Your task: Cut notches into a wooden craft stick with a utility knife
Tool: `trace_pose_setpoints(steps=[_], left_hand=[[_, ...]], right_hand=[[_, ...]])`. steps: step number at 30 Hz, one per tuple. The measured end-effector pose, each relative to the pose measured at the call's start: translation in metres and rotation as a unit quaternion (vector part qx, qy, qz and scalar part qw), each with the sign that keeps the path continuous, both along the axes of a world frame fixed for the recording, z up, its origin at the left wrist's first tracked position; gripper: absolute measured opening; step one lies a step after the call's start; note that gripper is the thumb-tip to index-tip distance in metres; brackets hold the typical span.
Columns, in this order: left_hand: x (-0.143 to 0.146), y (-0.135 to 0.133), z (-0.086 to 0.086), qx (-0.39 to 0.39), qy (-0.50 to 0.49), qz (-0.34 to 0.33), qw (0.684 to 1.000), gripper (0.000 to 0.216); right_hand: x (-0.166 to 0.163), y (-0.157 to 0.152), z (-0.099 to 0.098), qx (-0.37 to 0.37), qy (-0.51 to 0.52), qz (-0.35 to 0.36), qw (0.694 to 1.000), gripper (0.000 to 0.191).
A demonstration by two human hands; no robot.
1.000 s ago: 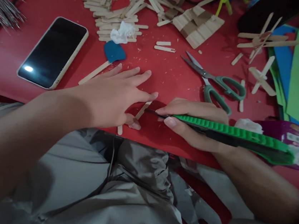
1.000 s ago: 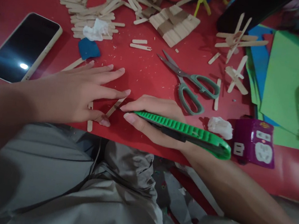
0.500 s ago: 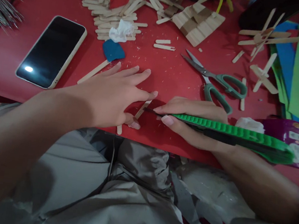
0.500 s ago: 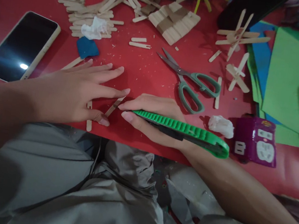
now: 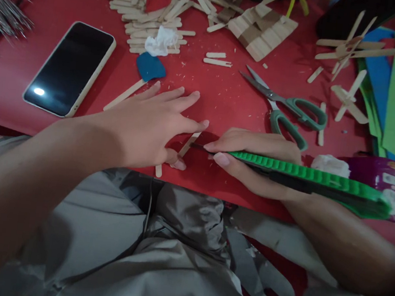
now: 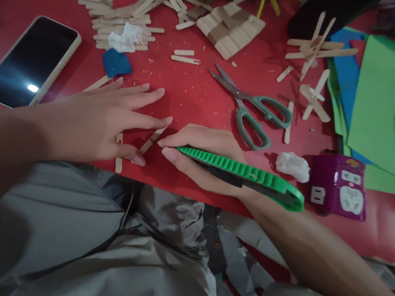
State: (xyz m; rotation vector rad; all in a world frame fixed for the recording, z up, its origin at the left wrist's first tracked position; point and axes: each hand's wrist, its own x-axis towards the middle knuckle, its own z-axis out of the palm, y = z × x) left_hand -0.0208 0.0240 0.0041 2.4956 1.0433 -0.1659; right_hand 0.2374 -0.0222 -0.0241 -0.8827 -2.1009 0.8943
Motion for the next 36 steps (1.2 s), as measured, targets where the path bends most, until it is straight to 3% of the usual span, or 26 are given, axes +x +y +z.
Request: trace_pose_setpoints(steps=[6, 18, 24, 36], left_hand=[[0.002, -0.002, 0.003, 0.011, 0.021, -0.001, 1.0, 0.077], [0.011, -0.02, -0.002, 0.101, 0.019, -0.003, 0.995, 0.075], [0.027, -0.036, -0.001, 0.131, 0.014, 0.035, 0.991, 0.071], [0.031, -0.037, 0.001, 0.106, 0.057, 0.032, 0.992, 0.079]], right_hand=[[0.003, -0.003, -0.006, -0.003, 0.008, -0.014, 1.0, 0.013], [0.002, -0.007, 0.001, -0.062, 0.036, -0.131, 0.989, 0.011], [-0.002, -0.007, 0.001, -0.066, 0.028, -0.138, 0.988, 0.004], [-0.002, -0.003, 0.008, -0.11, 0.053, -0.145, 0.982, 0.016]])
